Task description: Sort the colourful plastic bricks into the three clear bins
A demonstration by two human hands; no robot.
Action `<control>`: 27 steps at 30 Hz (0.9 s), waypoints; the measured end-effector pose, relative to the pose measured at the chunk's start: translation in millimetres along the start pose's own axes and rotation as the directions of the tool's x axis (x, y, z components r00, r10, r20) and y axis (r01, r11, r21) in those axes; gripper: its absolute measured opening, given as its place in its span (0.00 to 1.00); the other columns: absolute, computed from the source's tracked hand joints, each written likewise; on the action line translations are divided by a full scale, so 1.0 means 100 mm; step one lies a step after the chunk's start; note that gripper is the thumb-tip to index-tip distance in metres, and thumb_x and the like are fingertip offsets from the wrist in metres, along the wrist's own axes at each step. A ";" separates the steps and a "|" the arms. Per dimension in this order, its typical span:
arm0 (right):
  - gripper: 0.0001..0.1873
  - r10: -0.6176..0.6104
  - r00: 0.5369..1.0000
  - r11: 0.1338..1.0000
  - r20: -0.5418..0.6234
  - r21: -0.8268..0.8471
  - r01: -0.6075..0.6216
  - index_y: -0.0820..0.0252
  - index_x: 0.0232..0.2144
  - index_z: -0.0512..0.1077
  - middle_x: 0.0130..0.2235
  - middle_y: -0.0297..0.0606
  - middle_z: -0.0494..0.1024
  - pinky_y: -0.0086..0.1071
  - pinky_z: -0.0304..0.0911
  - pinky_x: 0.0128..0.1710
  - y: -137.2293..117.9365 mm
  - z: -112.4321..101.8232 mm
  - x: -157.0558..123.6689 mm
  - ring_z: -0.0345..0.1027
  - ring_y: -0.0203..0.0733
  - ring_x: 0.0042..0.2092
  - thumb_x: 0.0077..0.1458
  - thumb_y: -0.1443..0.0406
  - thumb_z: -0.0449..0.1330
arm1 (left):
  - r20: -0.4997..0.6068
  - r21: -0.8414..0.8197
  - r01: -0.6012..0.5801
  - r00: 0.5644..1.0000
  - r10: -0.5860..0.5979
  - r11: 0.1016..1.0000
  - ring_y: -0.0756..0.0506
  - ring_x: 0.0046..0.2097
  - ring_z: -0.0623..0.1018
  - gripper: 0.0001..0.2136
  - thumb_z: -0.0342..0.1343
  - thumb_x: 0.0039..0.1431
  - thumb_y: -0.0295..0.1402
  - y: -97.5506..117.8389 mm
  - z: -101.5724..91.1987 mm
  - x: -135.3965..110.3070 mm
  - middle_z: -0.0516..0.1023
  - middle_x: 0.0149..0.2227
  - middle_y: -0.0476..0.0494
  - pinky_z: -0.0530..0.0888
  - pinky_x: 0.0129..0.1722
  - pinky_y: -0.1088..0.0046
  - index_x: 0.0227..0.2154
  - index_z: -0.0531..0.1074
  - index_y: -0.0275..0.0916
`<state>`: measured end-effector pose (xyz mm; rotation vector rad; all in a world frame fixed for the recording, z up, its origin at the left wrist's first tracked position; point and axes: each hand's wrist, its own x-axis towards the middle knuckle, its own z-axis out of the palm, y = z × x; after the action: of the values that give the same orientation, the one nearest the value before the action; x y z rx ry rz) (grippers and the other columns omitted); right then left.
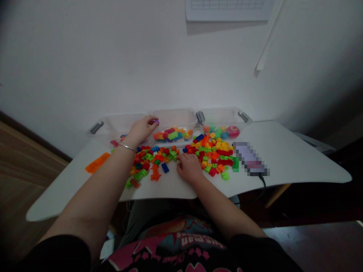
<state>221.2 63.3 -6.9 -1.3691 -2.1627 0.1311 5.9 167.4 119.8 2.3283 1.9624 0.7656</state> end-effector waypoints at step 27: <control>0.12 0.030 1.000 0.997 0.006 -0.072 -0.030 0.59 0.42 0.73 0.42 0.43 0.79 0.41 0.60 0.50 -0.03 -0.02 -0.01 0.70 0.50 0.47 0.54 0.66 0.58 | -0.008 0.153 -0.204 0.978 0.207 0.967 0.35 0.63 0.65 0.22 0.56 0.59 0.35 0.52 0.65 -1.57 0.71 0.60 0.39 0.60 0.64 0.49 0.57 0.70 0.42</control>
<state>220.3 60.9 -4.6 -1.4433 -2.1723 0.0704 61.7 30.1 21.6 2.6555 1.8700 0.6777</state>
